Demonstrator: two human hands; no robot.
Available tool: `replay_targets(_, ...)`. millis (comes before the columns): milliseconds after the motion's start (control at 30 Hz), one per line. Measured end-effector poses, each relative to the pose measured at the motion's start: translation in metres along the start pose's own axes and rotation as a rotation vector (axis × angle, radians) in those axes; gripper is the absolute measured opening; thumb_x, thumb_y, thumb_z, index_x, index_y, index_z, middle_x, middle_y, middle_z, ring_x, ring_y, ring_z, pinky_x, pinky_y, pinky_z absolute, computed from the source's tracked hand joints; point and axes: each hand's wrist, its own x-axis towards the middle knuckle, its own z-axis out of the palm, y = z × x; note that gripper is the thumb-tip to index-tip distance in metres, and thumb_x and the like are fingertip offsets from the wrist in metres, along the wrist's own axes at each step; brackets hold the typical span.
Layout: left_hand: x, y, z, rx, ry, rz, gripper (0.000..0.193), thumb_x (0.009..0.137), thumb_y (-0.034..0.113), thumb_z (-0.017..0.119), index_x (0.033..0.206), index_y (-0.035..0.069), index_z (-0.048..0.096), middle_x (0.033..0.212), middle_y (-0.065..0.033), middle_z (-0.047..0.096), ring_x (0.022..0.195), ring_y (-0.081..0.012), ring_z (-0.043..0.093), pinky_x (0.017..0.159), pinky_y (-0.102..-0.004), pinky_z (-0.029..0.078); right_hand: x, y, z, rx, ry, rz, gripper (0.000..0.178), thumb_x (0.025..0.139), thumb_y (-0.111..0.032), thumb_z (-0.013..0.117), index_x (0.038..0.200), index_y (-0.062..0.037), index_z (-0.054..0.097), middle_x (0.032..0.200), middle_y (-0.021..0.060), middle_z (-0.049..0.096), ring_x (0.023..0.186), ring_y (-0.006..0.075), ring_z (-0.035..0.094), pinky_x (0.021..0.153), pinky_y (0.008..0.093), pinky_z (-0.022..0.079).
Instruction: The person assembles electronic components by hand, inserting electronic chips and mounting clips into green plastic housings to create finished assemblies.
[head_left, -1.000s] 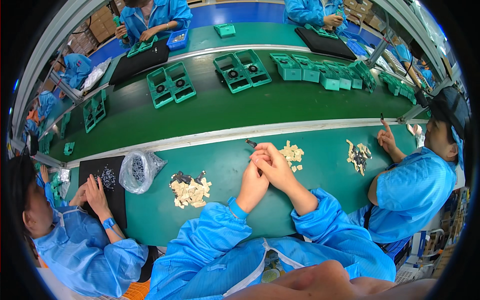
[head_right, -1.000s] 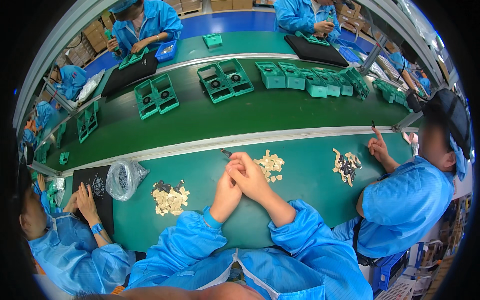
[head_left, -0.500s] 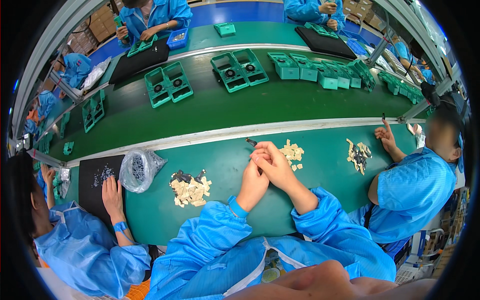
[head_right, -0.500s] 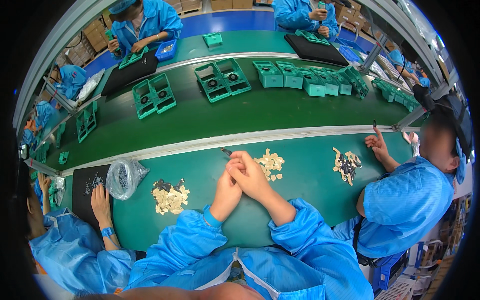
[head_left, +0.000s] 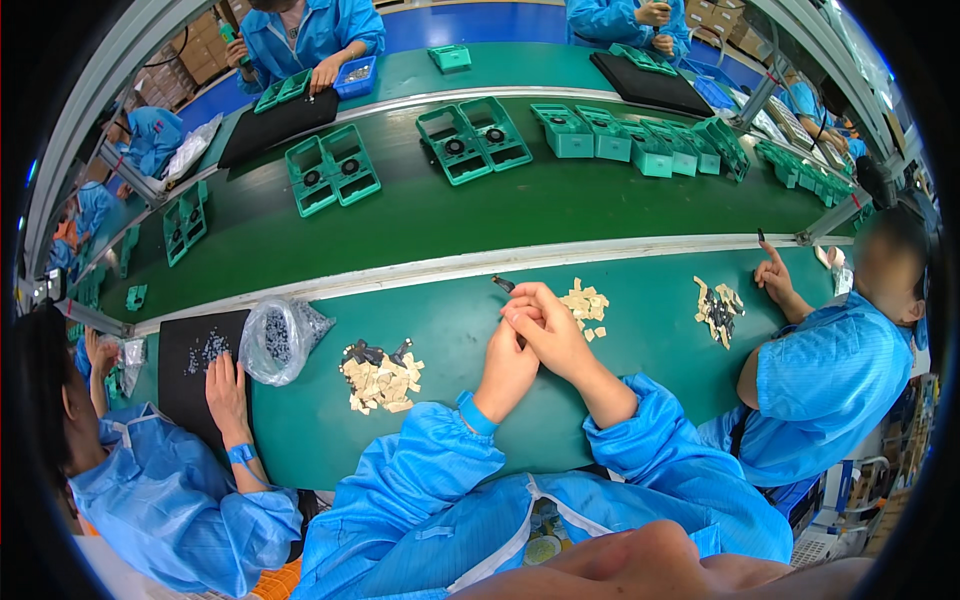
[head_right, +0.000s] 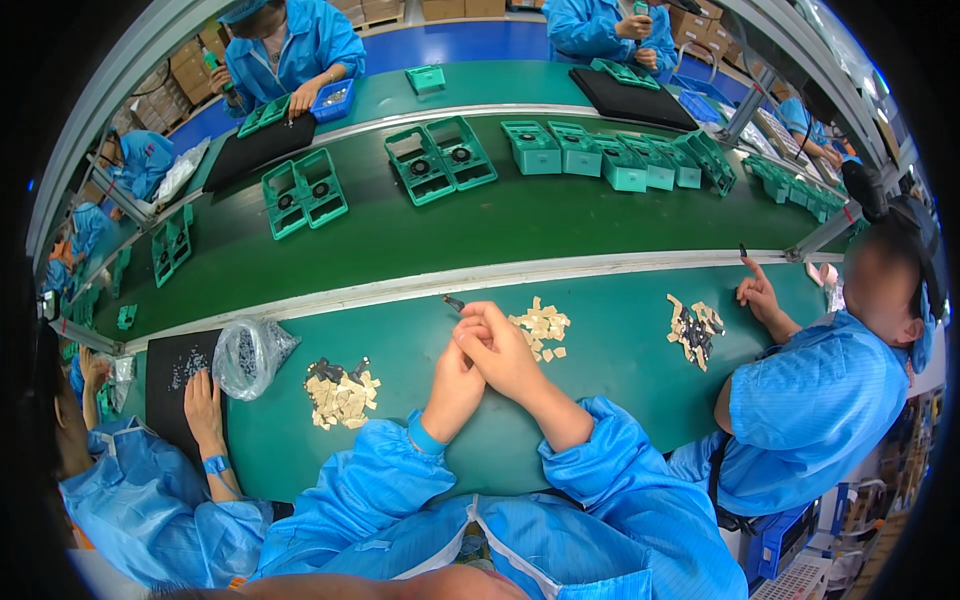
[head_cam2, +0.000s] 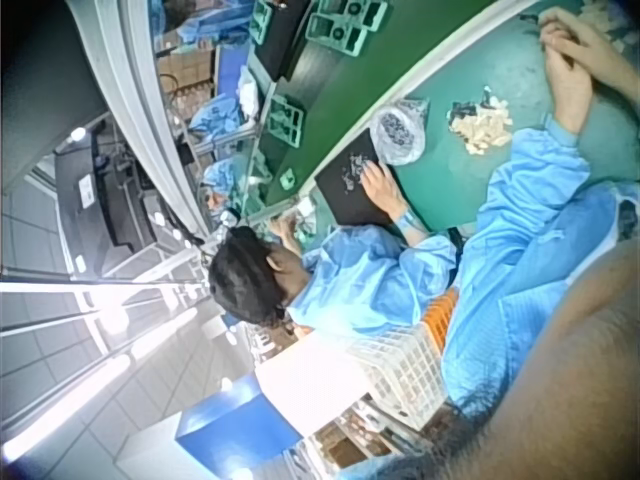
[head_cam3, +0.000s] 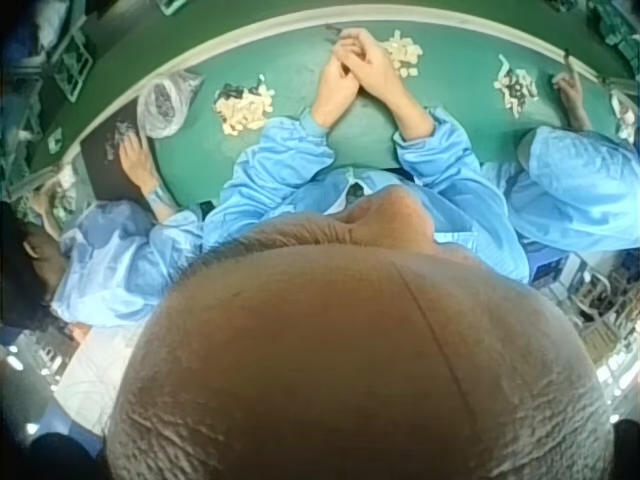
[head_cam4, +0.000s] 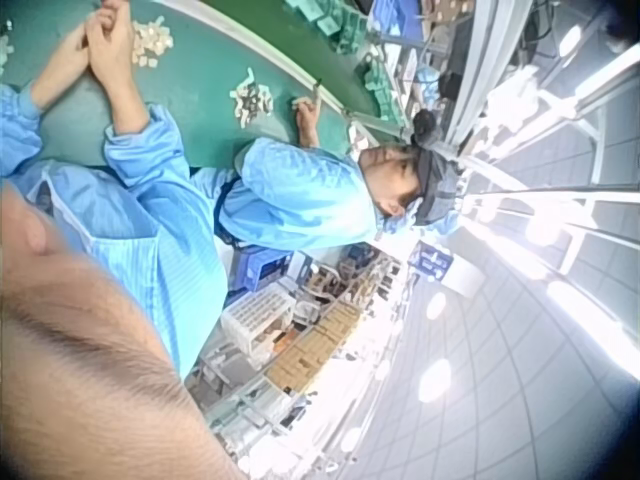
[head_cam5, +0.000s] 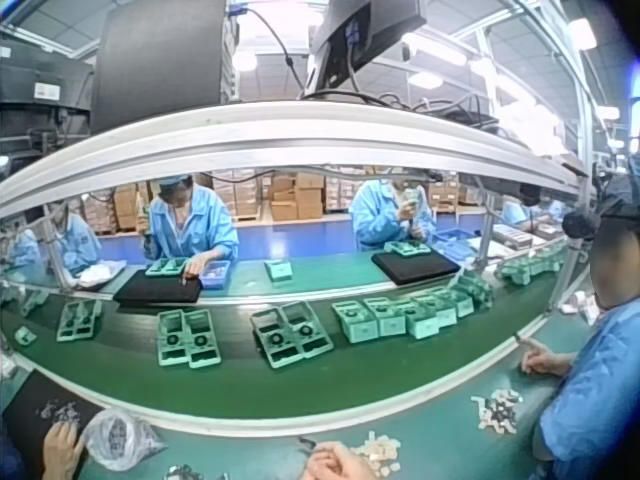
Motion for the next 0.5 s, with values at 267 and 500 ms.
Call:
replay_targets(267, 0.0000, -0.0052, 0.0063, -0.014, 0.024, 0.041, 0.019, 0.096, 0.004, 0.056, 0.114, 0.000, 0.055, 0.111, -0.0073, 0.061, 0.105, -0.0159, 0.059, 0.092, -0.0292, 0.048, -0.0023, -0.0007, -0.0040, -0.003, -0.003, -0.006, 0.037, 0.095, -0.011, 0.060, 0.126, 0.0042, 0.047, 0.110, 0.0133, 0.062, 0.102, 0.0169, 0.061, 0.088, 0.0309, 0.051)
replay_targets(500, 0.0018, -0.0061, 0.0101, 0.017, 0.007, 0.013, 0.018, 0.096, 0.004, 0.056, 0.114, 0.000, 0.055, 0.111, -0.0072, 0.061, 0.105, -0.0158, 0.059, 0.092, -0.0290, 0.048, -0.0025, 0.0016, -0.0101, -0.006, -0.006, 0.004, 0.036, 0.095, -0.009, 0.059, 0.127, 0.0039, 0.047, 0.109, 0.0130, 0.062, 0.102, 0.0168, 0.061, 0.089, 0.0307, 0.051)
